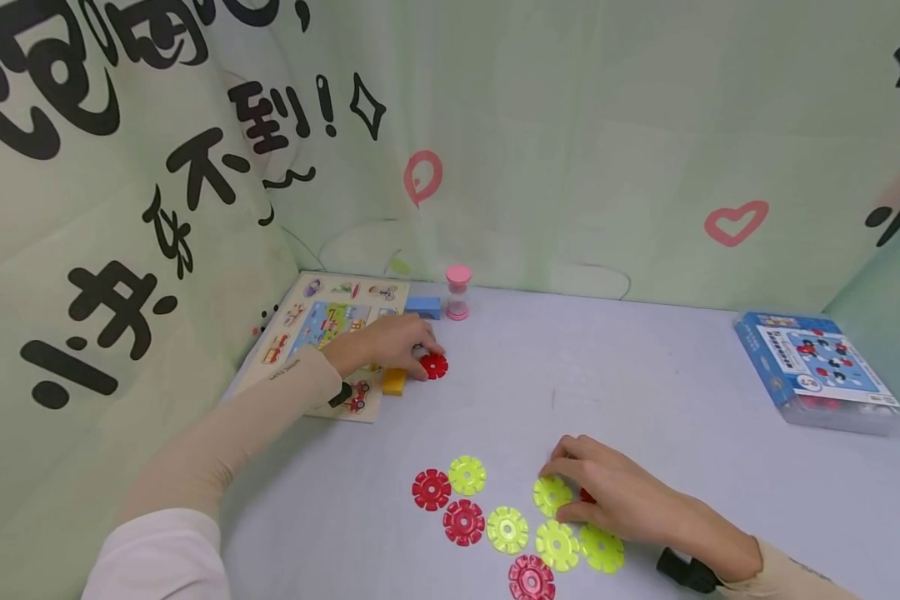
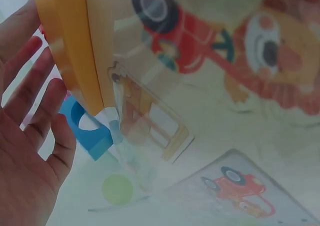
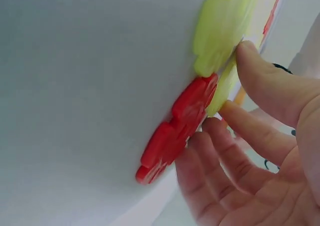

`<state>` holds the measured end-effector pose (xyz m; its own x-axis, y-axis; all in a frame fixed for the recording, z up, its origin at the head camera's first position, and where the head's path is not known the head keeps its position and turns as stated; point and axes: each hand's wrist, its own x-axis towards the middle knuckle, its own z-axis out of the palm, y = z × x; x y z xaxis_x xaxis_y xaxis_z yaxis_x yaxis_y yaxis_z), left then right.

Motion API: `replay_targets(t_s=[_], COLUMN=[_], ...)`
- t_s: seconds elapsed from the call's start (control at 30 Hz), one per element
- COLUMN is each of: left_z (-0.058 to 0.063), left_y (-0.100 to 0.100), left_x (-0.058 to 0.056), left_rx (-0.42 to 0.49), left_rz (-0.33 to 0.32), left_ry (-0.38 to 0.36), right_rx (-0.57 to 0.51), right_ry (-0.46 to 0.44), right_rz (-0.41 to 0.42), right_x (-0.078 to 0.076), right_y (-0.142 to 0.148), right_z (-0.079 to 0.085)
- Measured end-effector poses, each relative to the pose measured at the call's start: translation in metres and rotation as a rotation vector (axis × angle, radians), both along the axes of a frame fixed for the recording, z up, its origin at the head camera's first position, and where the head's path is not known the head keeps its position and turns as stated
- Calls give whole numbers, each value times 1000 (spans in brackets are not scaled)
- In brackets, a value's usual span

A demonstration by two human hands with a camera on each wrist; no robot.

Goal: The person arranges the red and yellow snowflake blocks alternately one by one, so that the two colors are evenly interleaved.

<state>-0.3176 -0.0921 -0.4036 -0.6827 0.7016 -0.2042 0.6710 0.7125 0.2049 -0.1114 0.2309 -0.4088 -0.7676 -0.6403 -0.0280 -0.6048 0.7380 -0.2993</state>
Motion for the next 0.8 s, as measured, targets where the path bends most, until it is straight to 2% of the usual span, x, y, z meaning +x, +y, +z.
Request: replay_targets(t_s=[0.37, 0.7, 0.8], left_z=[1, 1, 1], left_y=[-1, 1, 1], left_x=[2, 3, 4], left_rx=[12, 2, -2], left_rz=[-53, -56, -49], left_ry=[25, 23, 18], right_rx=[-4, 67, 58], right_ry=[6, -79, -87], right_rz=[65, 124, 125], right_x=[-2, -8, -8], right_y=[0, 1, 1], right_z=[3, 12, 11])
